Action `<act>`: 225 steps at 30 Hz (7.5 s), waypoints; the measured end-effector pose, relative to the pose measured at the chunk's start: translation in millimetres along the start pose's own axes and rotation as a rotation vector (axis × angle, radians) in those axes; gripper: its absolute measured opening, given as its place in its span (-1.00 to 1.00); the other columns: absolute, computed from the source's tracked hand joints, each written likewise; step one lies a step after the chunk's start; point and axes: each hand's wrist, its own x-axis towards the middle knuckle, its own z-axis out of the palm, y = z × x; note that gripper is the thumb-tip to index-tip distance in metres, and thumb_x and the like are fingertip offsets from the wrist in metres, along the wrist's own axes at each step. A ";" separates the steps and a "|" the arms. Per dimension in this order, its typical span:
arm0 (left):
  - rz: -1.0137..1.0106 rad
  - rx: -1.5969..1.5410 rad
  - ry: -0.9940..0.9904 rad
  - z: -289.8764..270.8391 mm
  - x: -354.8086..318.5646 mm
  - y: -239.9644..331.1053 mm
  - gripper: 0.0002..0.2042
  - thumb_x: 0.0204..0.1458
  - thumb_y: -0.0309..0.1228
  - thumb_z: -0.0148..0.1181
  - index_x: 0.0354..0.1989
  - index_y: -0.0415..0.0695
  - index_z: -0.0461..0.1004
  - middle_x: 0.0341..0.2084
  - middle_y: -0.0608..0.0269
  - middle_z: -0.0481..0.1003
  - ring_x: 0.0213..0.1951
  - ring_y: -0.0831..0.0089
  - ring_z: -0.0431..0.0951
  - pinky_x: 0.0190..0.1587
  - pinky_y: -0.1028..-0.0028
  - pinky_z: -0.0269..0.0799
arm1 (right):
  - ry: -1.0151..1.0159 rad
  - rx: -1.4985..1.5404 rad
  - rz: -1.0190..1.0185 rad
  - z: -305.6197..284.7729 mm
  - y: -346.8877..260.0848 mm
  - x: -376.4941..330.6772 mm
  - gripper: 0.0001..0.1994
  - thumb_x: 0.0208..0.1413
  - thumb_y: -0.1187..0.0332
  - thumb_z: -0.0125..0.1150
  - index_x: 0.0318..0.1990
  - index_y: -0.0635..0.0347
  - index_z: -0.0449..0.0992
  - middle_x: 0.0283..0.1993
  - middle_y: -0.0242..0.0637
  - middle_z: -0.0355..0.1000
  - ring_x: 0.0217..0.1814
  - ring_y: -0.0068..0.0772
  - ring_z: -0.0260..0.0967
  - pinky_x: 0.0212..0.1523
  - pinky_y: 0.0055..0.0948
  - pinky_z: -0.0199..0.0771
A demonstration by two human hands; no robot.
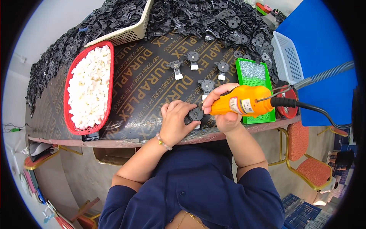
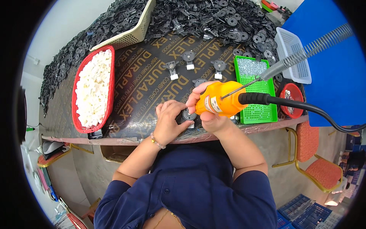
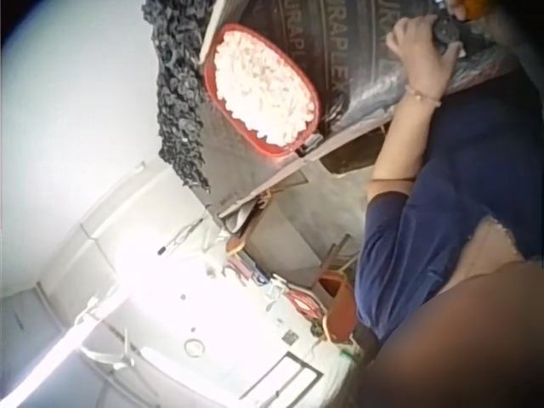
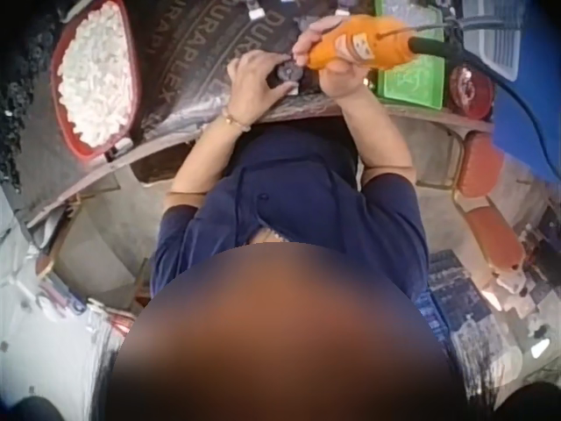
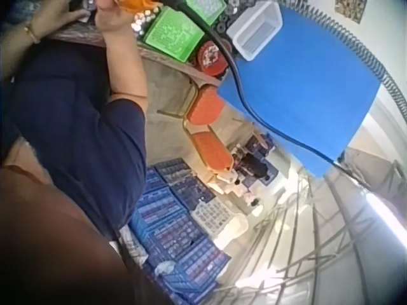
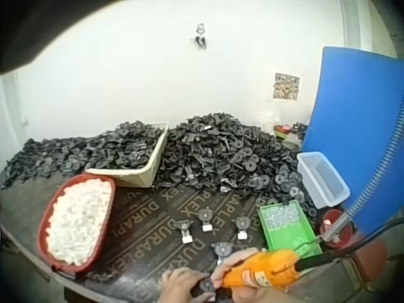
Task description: Assembling small electronic motors by attaching components with an electric driver.
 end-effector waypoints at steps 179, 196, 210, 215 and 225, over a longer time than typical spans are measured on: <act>-0.306 -0.145 -0.323 -188.7 -87.9 -27.4 -0.54 -0.21 -0.34 0.43 -0.08 -0.24 0.52 -0.25 0.17 0.51 -0.15 0.36 0.46 -0.05 0.40 0.33 | 0.276 -0.300 -0.269 -100.9 -72.7 9.5 -0.23 -0.03 -0.35 0.13 -0.01 0.25 0.30 -0.45 -0.21 0.42 -0.56 -0.47 0.35 -0.52 -0.50 0.41; 0.296 0.125 -0.043 13.9 93.8 3.5 -0.77 -0.22 -0.42 0.37 -0.32 -0.08 0.55 -0.16 0.28 0.55 0.02 0.23 0.42 0.09 0.21 0.22 | 0.509 -0.622 -0.325 -175.2 -69.7 5.5 -0.31 0.05 -0.24 0.16 -0.08 0.33 0.32 -0.45 -0.28 0.42 -0.54 -0.52 0.36 -0.48 -0.58 0.37; 0.164 0.097 -0.079 -9.9 10.1 12.3 -0.63 -0.27 -0.41 0.43 -0.20 -0.10 0.54 -0.09 0.29 0.53 0.08 0.19 0.38 0.13 0.19 0.16 | 0.525 -0.589 -0.327 -185.4 -61.8 4.2 -0.30 0.04 -0.26 0.16 -0.08 0.33 0.31 -0.43 -0.27 0.41 -0.53 -0.50 0.35 -0.46 -0.56 0.40; 0.123 0.020 -0.025 -7.8 7.5 10.1 -0.53 -0.29 -0.35 0.46 -0.11 -0.11 0.52 -0.07 0.24 0.51 0.10 0.18 0.37 0.15 0.20 0.14 | 0.528 -0.618 -0.342 -185.9 -60.2 3.6 -0.30 0.05 -0.27 0.14 -0.08 0.33 0.31 -0.43 -0.26 0.41 -0.53 -0.49 0.35 -0.47 -0.55 0.39; 0.069 0.015 0.013 -1.6 2.8 -2.8 -0.51 -0.29 -0.34 0.46 -0.07 -0.10 0.52 -0.14 0.20 0.53 0.10 0.15 0.38 0.17 0.17 0.11 | 0.566 -0.498 -0.327 -159.5 -76.3 3.0 -0.21 -0.08 -0.37 0.18 -0.08 0.29 0.31 -0.45 -0.24 0.37 -0.51 -0.44 0.31 -0.46 -0.49 0.37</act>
